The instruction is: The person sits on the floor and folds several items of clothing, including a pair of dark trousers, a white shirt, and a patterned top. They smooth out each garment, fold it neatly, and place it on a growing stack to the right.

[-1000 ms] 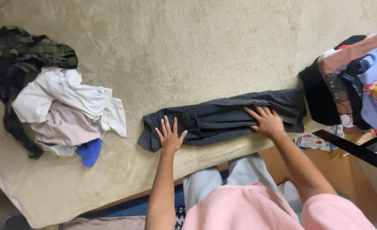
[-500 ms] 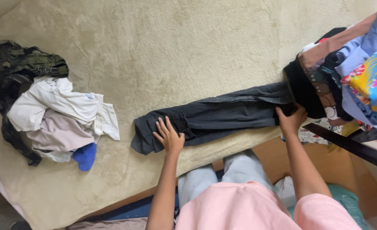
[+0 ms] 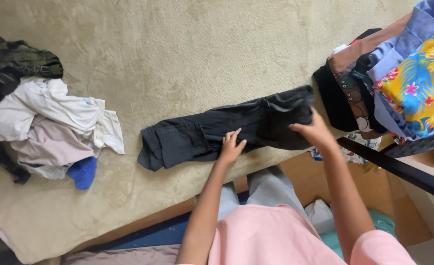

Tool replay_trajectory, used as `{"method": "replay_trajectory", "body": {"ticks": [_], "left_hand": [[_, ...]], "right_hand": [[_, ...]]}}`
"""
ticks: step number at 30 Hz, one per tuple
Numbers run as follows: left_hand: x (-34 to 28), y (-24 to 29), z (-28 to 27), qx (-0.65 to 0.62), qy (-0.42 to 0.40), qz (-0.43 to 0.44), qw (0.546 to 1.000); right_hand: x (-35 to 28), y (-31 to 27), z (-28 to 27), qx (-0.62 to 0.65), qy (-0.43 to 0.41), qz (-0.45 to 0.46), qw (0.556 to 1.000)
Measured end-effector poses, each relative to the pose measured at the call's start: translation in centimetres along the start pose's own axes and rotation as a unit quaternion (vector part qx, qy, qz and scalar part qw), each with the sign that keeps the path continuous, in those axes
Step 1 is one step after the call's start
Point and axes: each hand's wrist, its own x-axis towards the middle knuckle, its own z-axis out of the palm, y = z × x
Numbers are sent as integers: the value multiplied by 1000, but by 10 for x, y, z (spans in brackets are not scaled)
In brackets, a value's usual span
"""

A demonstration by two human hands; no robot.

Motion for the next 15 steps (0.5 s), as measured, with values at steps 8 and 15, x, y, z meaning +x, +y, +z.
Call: {"method": "replay_trajectory", "body": {"ticks": [8, 15], "left_hand": [[21, -19, -80, -591, -64, -270, 757], [19, -26, -73, -354, 115, -258, 891]], "right_hand": [[-29, 11, 215, -232, -50, -245, 940], [34, 96, 206, -172, -215, -214, 937]]}}
